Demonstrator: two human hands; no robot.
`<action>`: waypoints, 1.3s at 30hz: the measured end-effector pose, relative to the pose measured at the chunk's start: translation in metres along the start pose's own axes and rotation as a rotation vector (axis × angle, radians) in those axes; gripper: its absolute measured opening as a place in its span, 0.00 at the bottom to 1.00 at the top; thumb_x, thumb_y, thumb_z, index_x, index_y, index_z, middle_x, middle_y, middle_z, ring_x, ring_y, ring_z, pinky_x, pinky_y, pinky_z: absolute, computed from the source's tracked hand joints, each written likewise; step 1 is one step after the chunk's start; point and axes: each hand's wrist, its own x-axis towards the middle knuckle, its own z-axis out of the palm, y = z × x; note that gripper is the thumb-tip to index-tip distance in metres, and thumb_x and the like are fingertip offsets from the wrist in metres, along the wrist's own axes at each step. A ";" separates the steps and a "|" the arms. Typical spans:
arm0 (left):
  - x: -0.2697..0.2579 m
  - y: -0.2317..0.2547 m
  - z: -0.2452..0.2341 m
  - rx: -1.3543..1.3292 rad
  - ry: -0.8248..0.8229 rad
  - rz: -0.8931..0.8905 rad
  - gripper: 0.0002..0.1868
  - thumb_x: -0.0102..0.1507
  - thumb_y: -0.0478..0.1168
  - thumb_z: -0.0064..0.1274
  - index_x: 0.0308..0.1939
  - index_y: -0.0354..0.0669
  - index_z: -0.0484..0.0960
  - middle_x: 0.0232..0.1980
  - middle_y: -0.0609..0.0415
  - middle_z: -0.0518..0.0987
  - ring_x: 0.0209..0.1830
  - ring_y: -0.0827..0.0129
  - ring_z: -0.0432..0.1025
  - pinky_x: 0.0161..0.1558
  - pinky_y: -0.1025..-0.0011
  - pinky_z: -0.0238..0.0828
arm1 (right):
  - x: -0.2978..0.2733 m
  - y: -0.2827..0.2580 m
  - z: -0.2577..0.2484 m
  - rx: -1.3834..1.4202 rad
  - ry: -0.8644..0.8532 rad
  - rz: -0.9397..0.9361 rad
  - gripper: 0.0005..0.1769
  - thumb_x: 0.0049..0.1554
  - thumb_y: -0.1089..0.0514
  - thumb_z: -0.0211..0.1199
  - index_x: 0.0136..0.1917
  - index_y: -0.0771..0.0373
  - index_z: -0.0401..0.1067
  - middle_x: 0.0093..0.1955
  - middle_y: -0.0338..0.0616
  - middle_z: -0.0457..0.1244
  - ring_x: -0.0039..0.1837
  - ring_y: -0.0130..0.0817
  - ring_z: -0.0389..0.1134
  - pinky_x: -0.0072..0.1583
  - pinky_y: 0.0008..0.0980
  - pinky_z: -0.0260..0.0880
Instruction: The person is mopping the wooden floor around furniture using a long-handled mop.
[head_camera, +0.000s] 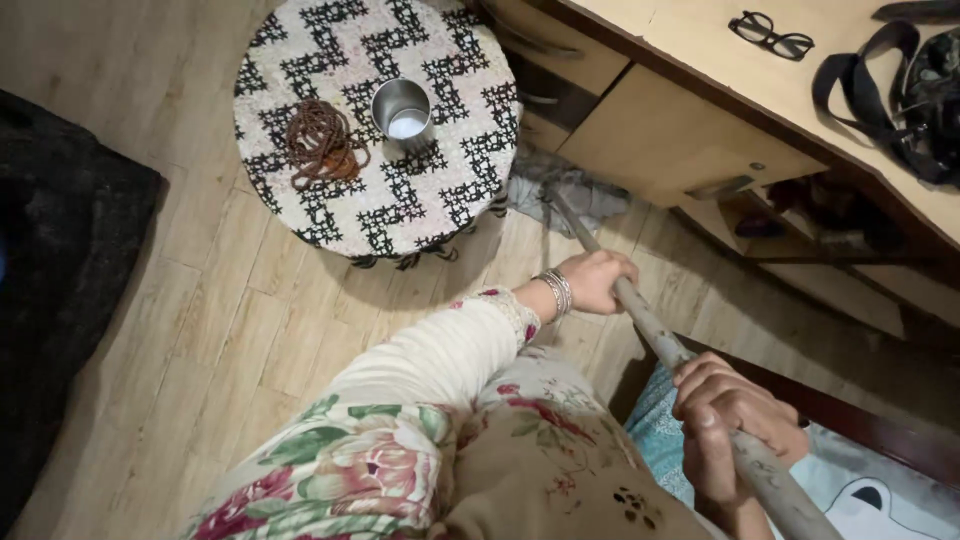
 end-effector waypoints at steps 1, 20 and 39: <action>-0.003 -0.001 0.004 0.006 0.004 0.002 0.18 0.50 0.50 0.64 0.44 0.56 0.84 0.54 0.58 0.82 0.59 0.58 0.74 0.57 0.60 0.73 | -0.004 -0.001 0.000 0.003 0.000 -0.007 0.22 0.64 0.60 0.60 0.29 0.62 0.60 0.25 0.41 0.58 0.28 0.30 0.60 0.42 0.35 0.67; -0.143 0.032 0.157 0.181 0.153 0.238 0.11 0.54 0.44 0.64 0.33 0.44 0.80 0.41 0.50 0.80 0.54 0.54 0.74 0.56 0.60 0.75 | -0.263 -0.051 -0.038 -0.526 -0.073 0.266 0.10 0.59 0.63 0.65 0.52 0.71 0.76 0.59 0.60 0.69 0.67 0.47 0.71 0.66 0.39 0.69; -0.127 -0.015 0.129 0.365 -0.049 0.189 0.18 0.50 0.25 0.54 0.42 0.44 0.82 0.55 0.51 0.79 0.72 0.46 0.61 0.71 0.59 0.61 | -0.257 0.041 0.012 -0.539 0.071 0.146 0.07 0.57 0.66 0.60 0.48 0.71 0.76 0.62 0.63 0.67 0.64 0.51 0.73 0.58 0.37 0.75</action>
